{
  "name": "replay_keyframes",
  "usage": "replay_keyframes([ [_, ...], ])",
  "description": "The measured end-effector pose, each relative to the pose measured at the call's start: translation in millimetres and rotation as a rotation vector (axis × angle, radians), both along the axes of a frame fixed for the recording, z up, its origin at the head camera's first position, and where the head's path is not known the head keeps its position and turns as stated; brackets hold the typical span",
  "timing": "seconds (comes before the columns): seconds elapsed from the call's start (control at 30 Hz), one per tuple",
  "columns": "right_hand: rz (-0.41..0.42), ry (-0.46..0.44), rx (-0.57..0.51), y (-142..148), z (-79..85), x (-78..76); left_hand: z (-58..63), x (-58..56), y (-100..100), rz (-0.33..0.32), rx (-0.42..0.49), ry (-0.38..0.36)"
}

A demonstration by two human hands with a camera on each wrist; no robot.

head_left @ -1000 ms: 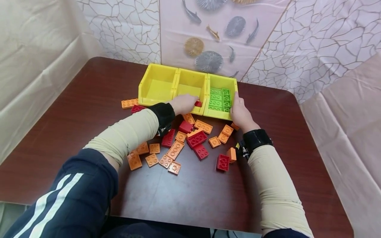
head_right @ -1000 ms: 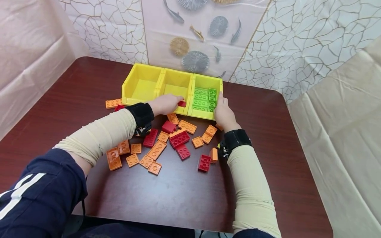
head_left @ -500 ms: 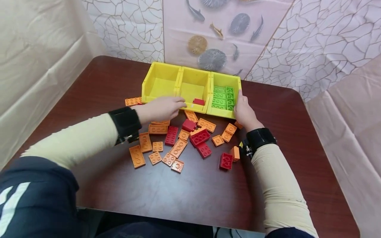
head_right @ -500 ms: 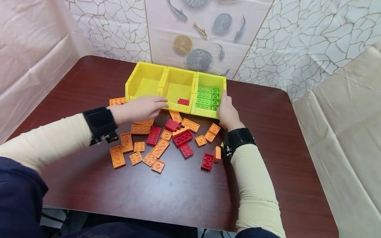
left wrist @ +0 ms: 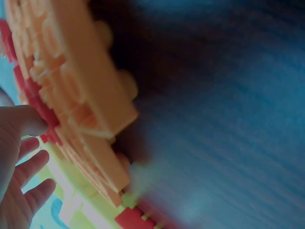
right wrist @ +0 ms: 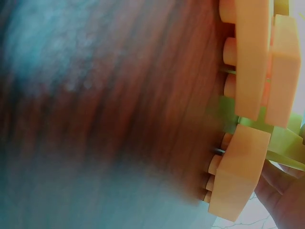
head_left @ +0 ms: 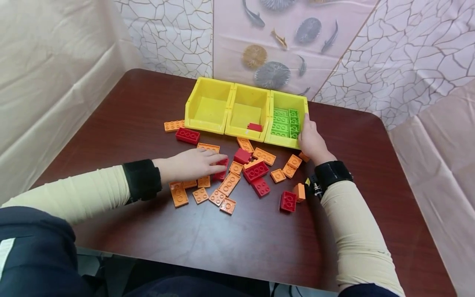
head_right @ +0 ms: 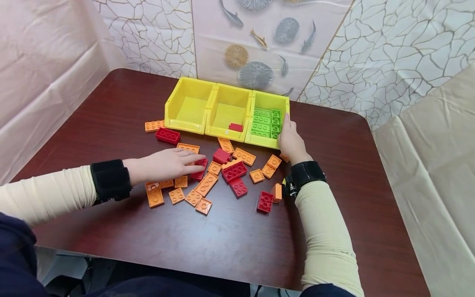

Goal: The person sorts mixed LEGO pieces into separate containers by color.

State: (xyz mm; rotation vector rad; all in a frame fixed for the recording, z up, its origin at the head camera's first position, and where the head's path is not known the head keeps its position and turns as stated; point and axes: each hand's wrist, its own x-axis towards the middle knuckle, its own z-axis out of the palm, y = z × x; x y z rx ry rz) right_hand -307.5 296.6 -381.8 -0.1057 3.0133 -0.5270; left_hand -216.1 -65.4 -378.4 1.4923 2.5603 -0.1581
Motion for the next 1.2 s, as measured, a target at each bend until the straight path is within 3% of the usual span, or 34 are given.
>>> replay_keyframes([
  [0.23,-0.014,0.007,0.005,0.6,-1.5,0.8,2.5,0.0,8.7,-0.078,-0.072,0.054],
  [0.47,-0.013,0.013,-0.009,1.8,-3.6,-0.7,8.5,-7.2,13.1,-0.211,-0.117,0.252],
  [0.6,-0.010,0.007,-0.005,1.5,-3.2,-0.9,12.0,-12.6,8.9,-0.244,0.000,0.289],
  [0.73,0.001,0.011,-0.014,2.7,-3.0,-1.1,17.9,-22.6,9.4,-0.245,0.281,0.285],
  [0.8,0.004,0.019,-0.013,3.1,-1.8,-1.6,25.4,-30.4,14.7,-0.202,0.400,0.286],
  [0.87,0.001,0.019,-0.008,3.9,-1.2,-1.8,35.6,-41.1,24.8,-0.119,0.455,0.287],
  [1.03,-0.001,0.022,-0.014,5.4,-1.9,-0.5,55.8,-75.8,60.2,0.147,0.424,0.238],
  [1.2,0.010,0.025,-0.023,2.7,-5.2,0.7,49.2,-111.1,84.8,0.373,0.405,0.177],
])
